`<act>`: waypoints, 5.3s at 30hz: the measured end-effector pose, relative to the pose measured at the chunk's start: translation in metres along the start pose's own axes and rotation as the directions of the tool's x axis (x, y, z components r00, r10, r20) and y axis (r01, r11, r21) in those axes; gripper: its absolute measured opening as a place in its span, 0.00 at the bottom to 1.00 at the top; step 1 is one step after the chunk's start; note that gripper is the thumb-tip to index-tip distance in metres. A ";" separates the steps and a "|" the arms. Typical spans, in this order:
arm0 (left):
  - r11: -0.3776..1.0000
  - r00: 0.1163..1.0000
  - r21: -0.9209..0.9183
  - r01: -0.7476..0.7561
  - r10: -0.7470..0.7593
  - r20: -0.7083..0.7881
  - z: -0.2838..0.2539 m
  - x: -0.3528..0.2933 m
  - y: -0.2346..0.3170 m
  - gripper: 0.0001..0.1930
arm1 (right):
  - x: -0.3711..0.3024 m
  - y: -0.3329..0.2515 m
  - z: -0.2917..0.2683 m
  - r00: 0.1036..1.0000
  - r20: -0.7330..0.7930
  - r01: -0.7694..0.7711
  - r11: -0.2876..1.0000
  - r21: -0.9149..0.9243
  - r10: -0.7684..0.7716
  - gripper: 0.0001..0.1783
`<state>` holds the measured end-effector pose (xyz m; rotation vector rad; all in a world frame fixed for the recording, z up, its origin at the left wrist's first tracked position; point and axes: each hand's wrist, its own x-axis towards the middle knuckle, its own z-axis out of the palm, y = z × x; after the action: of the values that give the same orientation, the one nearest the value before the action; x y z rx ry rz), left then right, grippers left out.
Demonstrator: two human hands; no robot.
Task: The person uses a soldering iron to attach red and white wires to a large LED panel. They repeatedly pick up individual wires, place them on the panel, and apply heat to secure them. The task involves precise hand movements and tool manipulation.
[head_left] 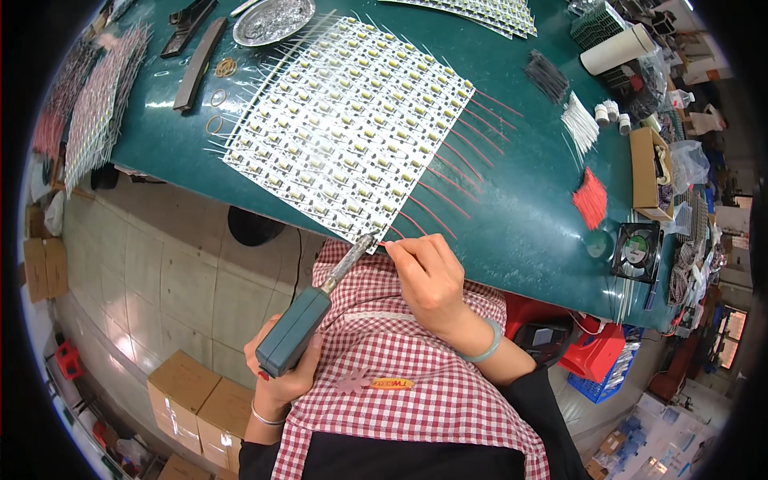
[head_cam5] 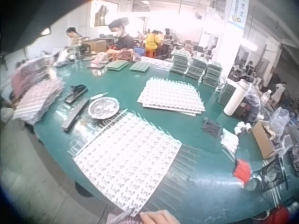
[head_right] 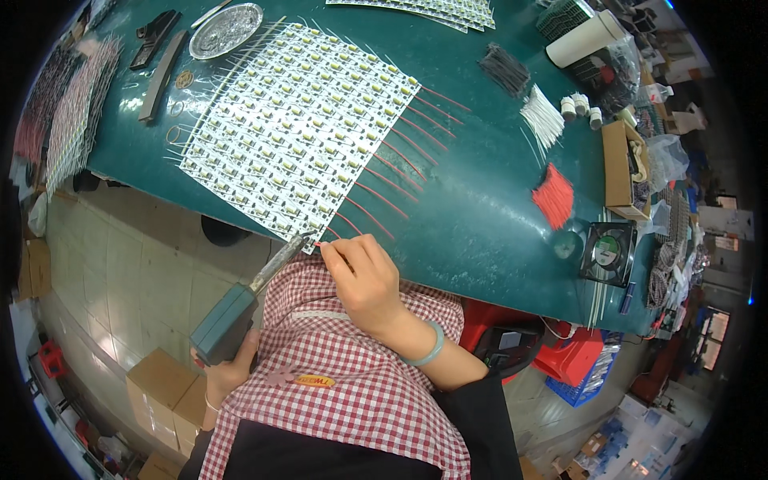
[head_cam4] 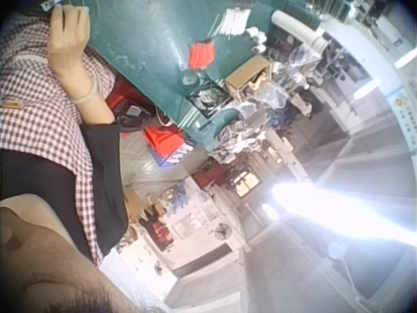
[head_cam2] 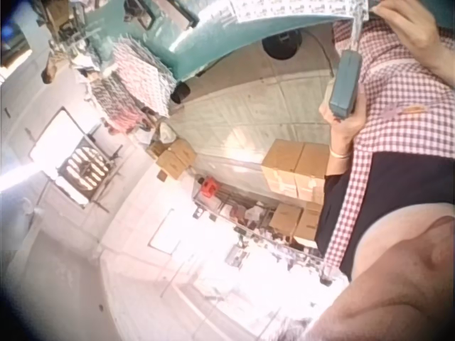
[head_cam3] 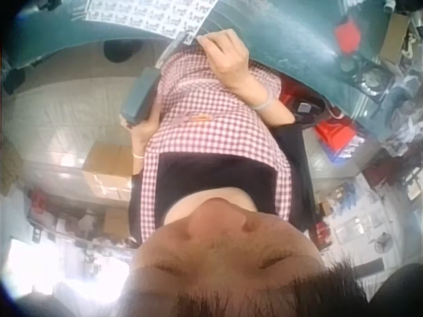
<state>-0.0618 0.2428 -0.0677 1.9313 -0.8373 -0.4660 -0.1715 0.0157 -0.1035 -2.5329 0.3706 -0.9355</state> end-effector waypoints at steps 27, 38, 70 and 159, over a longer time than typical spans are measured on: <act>0.995 0.993 -0.048 0.091 -0.094 -0.066 0.000 -0.011 0.001 0.09 | 0.001 -0.005 0.000 1.000 0.015 -0.008 0.999 -0.050 0.009 0.19; 0.996 0.991 -0.069 0.054 -0.062 -0.122 0.006 -0.008 0.007 0.08 | -0.002 -0.003 -0.002 1.000 0.028 -0.005 1.000 -0.019 0.006 0.15; 0.991 0.990 0.003 0.135 -0.135 -0.045 -0.002 -0.028 -0.011 0.23 | -0.004 0.000 -0.006 1.000 -0.007 0.006 1.000 -0.022 -0.006 0.15; 0.904 0.969 -0.405 -0.134 0.035 -0.243 0.068 0.120 0.045 0.14 | 0.109 0.245 -0.159 0.783 0.510 0.277 0.534 -0.798 0.356 0.07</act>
<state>-0.0373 0.0997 -0.0578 1.5077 -0.6080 -0.3280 -0.2224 -0.2870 -0.0475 -3.4693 0.8224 0.3495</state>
